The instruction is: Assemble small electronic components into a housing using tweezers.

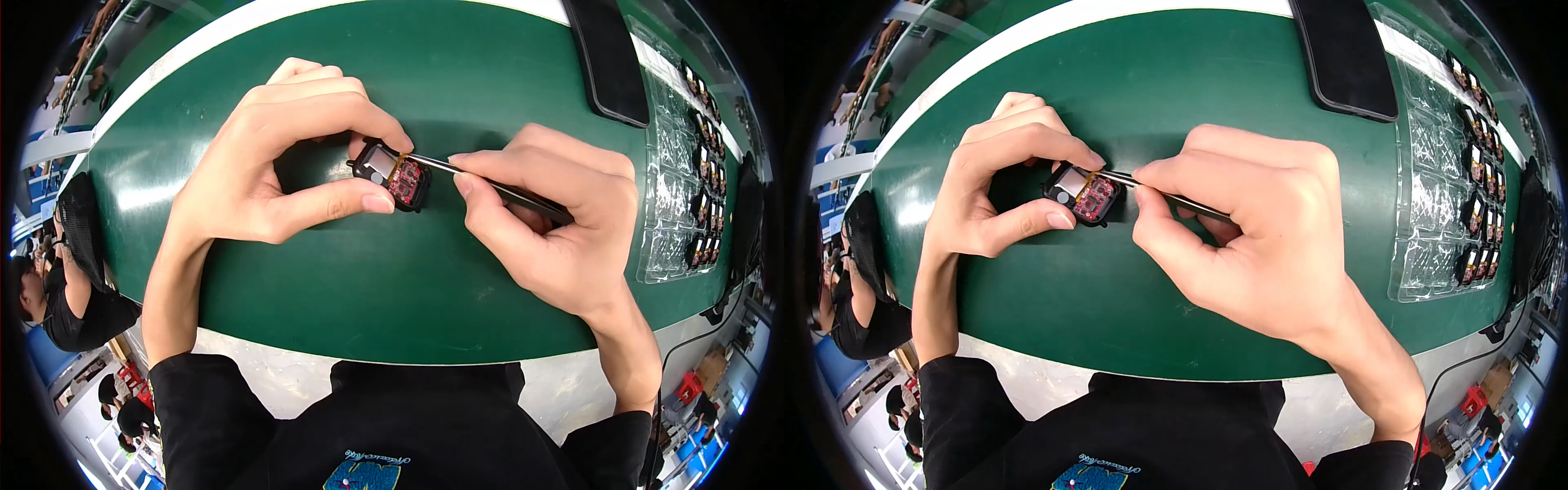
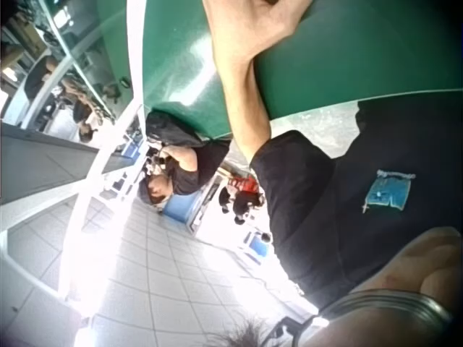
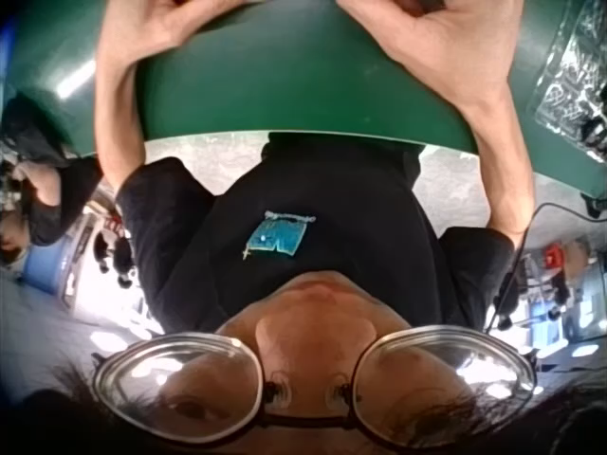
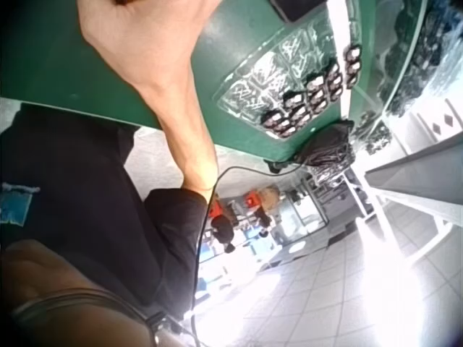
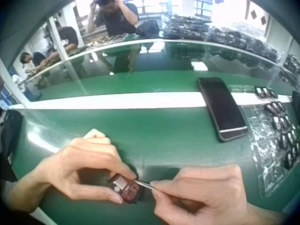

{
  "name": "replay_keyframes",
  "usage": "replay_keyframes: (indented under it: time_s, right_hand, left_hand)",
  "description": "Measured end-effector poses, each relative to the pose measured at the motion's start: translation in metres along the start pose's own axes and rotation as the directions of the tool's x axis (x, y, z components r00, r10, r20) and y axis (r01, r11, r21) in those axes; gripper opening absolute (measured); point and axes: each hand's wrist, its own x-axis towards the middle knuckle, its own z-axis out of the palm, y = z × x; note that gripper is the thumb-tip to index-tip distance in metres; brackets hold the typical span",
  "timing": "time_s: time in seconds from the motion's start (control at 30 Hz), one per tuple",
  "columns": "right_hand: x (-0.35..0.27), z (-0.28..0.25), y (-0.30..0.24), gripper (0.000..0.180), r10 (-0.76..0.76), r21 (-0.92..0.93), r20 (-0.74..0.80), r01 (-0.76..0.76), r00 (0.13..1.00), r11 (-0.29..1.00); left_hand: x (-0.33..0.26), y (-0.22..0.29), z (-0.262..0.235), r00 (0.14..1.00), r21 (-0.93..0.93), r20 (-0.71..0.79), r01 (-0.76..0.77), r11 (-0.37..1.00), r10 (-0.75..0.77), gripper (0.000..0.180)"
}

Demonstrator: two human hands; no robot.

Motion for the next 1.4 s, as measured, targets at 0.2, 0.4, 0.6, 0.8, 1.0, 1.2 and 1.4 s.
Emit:
replay_keyframes:
  time_s: [0.2, 0.4, 0.6, 0.8, 1.0, 1.2, 1.4]
  right_hand:
    - [-0.003, 0.003, 0.006, 0.015, -0.069, -0.024, -0.013, 0.069, 0.998, 0.997]
    - [-0.003, 0.004, 0.003, 0.015, -0.028, 0.008, -0.027, 0.028, 0.999, 1.0]
    - [-0.002, 0.001, 0.007, 0.014, -0.073, -0.009, -0.019, 0.073, 0.997, 0.997]
    - [0.002, -0.007, 0.003, 0.012, -0.042, 0.017, -0.139, 0.044, 0.989, 0.999]
    - [0.003, -0.008, 0.015, 0.009, -0.017, 0.133, -0.251, 0.052, 0.968, 0.99]
    - [0.002, -0.009, 0.018, 0.012, 0.023, 0.142, -0.229, 0.01, 0.973, 0.99]
    - [0.004, -0.006, 0.015, 0.016, 0.052, 0.128, -0.154, -0.032, 0.987, 0.991]
  left_hand:
    - [0.001, 0.004, 0.001, 1.0, -0.012, -0.007, 0.02, 1.0, -0.02, 0.051]
    - [0.0, 0.001, 0.002, 1.0, 0.005, -0.02, 0.004, 1.0, -0.004, 0.053]
    - [0.003, 0.003, 0.001, 1.0, 0.002, -0.026, 0.017, 1.0, -0.016, 0.052]
    - [-0.002, 0.006, -0.001, 0.995, 0.002, -0.054, 0.088, 0.996, -0.088, 0.059]
    - [0.008, 0.015, 0.003, 0.999, 0.107, -0.049, 0.013, 0.994, -0.007, 0.057]
    - [-0.004, 0.013, 0.004, 0.967, -0.096, -0.164, 0.182, 0.979, -0.195, 0.054]
    - [0.015, 0.003, -0.022, 0.873, -0.397, -0.368, 0.163, 0.903, -0.319, 0.055]
